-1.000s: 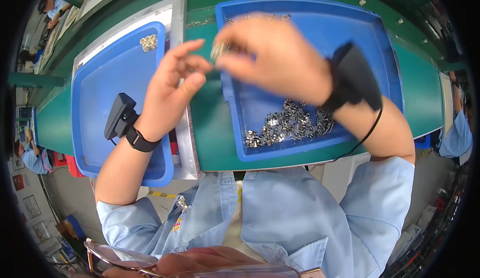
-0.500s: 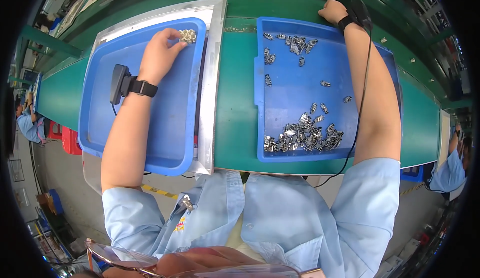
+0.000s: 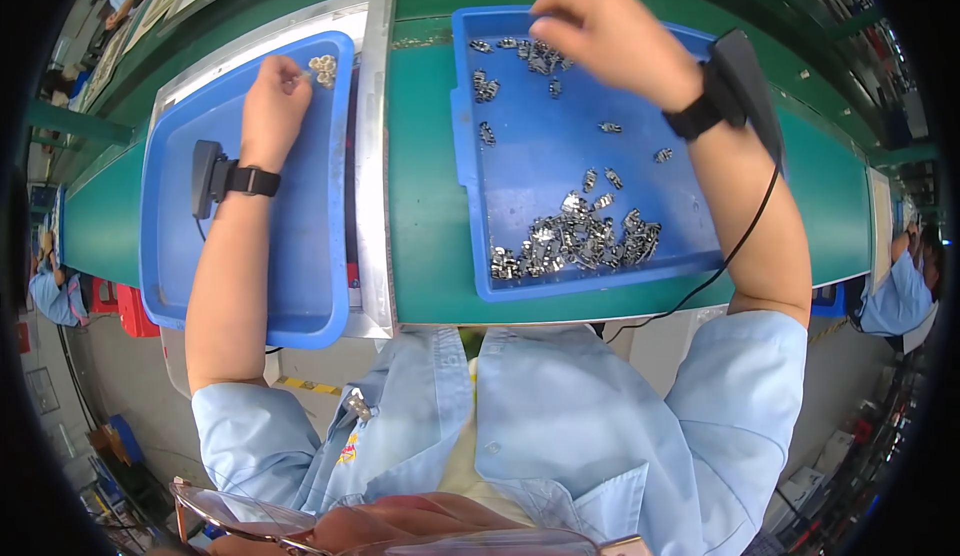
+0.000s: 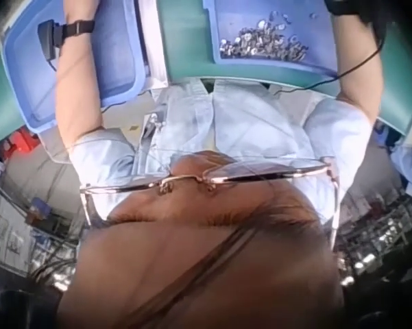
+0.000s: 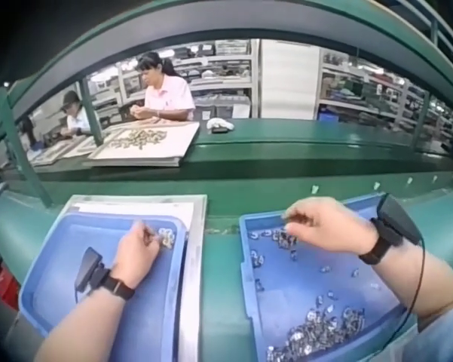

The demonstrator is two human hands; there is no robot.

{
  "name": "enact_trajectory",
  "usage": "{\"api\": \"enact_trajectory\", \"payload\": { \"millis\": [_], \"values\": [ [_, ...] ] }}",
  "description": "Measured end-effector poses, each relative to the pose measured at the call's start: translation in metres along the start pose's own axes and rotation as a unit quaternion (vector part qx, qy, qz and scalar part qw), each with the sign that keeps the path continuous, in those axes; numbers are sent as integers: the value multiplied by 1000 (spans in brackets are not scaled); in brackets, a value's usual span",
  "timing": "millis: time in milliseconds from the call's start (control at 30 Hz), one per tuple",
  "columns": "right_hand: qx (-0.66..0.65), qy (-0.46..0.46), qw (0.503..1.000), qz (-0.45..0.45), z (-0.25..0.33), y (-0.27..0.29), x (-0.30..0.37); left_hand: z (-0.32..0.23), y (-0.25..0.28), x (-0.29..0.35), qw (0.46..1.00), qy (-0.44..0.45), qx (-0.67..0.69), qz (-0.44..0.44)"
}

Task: The person picks up a plastic housing and a metal component by hand, joins them together, and places the assembled unit onto a tray. After repeating this process, the person sets the tray aside and pulls a larger tray of plastic housings toward them.

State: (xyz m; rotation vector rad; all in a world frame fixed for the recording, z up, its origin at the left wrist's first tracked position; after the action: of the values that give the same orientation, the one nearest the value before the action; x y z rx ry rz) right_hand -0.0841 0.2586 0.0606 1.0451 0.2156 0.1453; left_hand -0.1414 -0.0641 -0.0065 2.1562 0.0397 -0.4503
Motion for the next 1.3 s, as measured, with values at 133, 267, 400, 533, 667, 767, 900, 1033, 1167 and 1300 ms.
{"api": "enact_trajectory", "payload": {
  "millis": [133, 267, 400, 533, 667, 767, 900, 1033, 1167, 1300],
  "values": [
    [70, 111, 990, 52, 30, -38, 38, -18, 17, 2, 999, -9, 45, -27],
    [72, 133, 988, 43, 32, -69, 51, -56, 17, 13, 976, -60, 208, 2],
    [37, 103, 994, 12, 27, -75, 41, -99, 0, 40, 915, -102, 375, 112],
    [-53, 83, 991, 92, 31, -72, 39, -128, -16, 68, 886, -99, 382, 244],
    [-181, -42, 975, 123, 37, -51, 52, -144, -11, 75, 893, -228, 282, 266],
    [-191, -16, 976, 106, 49, -42, 55, -139, -15, 75, 888, -228, 275, 290],
    [-165, 63, 981, 84, 52, -42, 57, -137, -22, 78, 886, -187, 261, 334],
    [-177, 93, 978, 53, 48, -42, 60, -132, -27, 78, 888, -115, 301, 329],
    [-195, 102, 974, 54, 50, -37, 61, -126, -28, 78, 889, -82, 318, 318],
    [-231, 129, 963, 42, 60, -35, 64, -124, -27, 78, 885, -85, 318, 328]
  ]
}}
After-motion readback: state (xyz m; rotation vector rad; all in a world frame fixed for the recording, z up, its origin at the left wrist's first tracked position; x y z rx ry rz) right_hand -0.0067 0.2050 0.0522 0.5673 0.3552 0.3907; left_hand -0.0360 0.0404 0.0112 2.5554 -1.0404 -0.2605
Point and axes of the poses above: each hand's wrist, its own x-axis away from the middle knuckle, its own y-axis out of the back of the hand, z = x × y, the point moved 6 cm from there along -x, towards the middle knuckle, and after that the axes turned 4 degrees about -y, right-handed, at the moved point
